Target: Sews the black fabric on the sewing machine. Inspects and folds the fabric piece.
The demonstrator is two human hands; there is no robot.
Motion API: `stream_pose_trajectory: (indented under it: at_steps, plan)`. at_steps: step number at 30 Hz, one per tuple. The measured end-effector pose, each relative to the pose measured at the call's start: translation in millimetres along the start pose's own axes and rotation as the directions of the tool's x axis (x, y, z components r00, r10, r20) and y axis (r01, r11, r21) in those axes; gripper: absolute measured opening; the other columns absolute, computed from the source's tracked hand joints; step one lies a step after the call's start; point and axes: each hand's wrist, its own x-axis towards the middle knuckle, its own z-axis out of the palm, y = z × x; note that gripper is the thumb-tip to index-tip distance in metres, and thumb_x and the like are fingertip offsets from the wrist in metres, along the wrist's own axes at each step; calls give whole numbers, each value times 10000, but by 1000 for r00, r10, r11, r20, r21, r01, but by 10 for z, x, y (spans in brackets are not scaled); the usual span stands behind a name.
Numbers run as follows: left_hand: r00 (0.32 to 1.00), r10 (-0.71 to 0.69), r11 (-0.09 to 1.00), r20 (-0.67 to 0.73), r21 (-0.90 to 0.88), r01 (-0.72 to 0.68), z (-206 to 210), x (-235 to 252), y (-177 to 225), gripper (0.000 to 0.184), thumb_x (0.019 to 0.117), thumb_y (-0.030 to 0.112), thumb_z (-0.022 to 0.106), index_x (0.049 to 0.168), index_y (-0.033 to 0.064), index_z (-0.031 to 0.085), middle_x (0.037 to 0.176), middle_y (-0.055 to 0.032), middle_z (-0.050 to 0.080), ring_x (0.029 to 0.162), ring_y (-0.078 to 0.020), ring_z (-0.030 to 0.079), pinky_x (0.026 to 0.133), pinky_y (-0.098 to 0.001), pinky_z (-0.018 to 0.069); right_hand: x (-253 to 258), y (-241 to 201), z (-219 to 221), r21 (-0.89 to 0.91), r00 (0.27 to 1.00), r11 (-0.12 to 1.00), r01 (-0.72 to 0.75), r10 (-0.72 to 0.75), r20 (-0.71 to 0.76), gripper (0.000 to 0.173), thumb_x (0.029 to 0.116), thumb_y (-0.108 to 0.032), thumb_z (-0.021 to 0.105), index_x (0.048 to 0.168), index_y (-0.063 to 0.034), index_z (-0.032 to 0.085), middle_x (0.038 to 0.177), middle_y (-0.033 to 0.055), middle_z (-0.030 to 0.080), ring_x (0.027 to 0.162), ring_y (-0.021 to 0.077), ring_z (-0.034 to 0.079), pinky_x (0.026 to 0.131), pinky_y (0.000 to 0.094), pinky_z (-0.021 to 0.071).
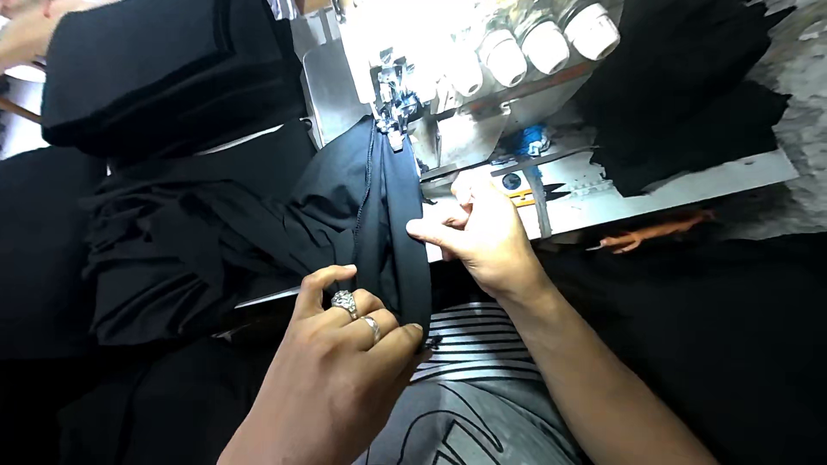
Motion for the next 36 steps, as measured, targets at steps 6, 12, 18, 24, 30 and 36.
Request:
stream_pose_trajectory:
  at_steps: [6, 12, 18, 24, 30, 36]
  plan:
    - [999, 34, 997, 0, -73, -34, 15, -12, 51, 184, 1007, 295, 636, 953, 187, 776, 779, 53, 684, 851, -120, 668, 1095, -513, 364, 10, -9, -70, -36, 996, 997, 69, -68, 52, 422, 799, -59, 871, 964, -103, 485, 684, 37, 679, 528, 93, 618, 448, 200, 483]
    - [999, 45, 971, 21, -236, -39, -378, 2, 171, 178, 966, 268, 699, 841, 143, 725, 676, 1, 554, 735, -159, 555, 1047, -451, 333, 152, 158, -423, -475, 784, 634, 610, -397, 477, 295, 959, -80, 638, 1234, -96, 743, 1182, 18, 731, 1017, 87, 677, 899, 255, 564]
    - [977, 188, 963, 98, -215, -163, 27, 153, 188, 249, 989, 269, 661, 781, 139, 704, 622, 14, 527, 650, -162, 549, 1091, -470, 349, 197, 268, -300, -484, 582, 370, 793, -697, 420, 60, 906, -59, 740, 876, -62, 792, 939, 87, 766, 881, 163, 716, 769, 288, 572]
    - [976, 175, 963, 129, -231, -142, 149, 130, 157, 226, 992, 269, 647, 811, 157, 722, 642, 29, 552, 677, -150, 566, 1085, -473, 347, 160, 321, -284, -361, 626, 527, 770, -735, 262, 130, 876, -12, 743, 924, -22, 622, 879, 78, 726, 732, 65, 655, 628, 173, 520]
    - [975, 180, 961, 134, -235, -145, 218, 135, 161, 226, 995, 269, 646, 811, 160, 718, 647, 32, 552, 682, -148, 566, 1081, -474, 347, 142, 252, -288, -416, 620, 490, 766, -734, 277, 135, 909, -37, 747, 1043, -24, 757, 888, 70, 730, 739, 64, 642, 661, 194, 521]
    - [999, -10, 968, 39, -252, 19, -362, -25, 89, 170, 955, 281, 715, 859, 143, 746, 719, -2, 600, 796, -151, 597, 1104, -438, 355, 168, 147, -371, -478, 654, 456, 751, -619, 435, 112, 952, -156, 729, 993, -170, 833, 1155, 66, 734, 1080, 186, 628, 915, 330, 497]
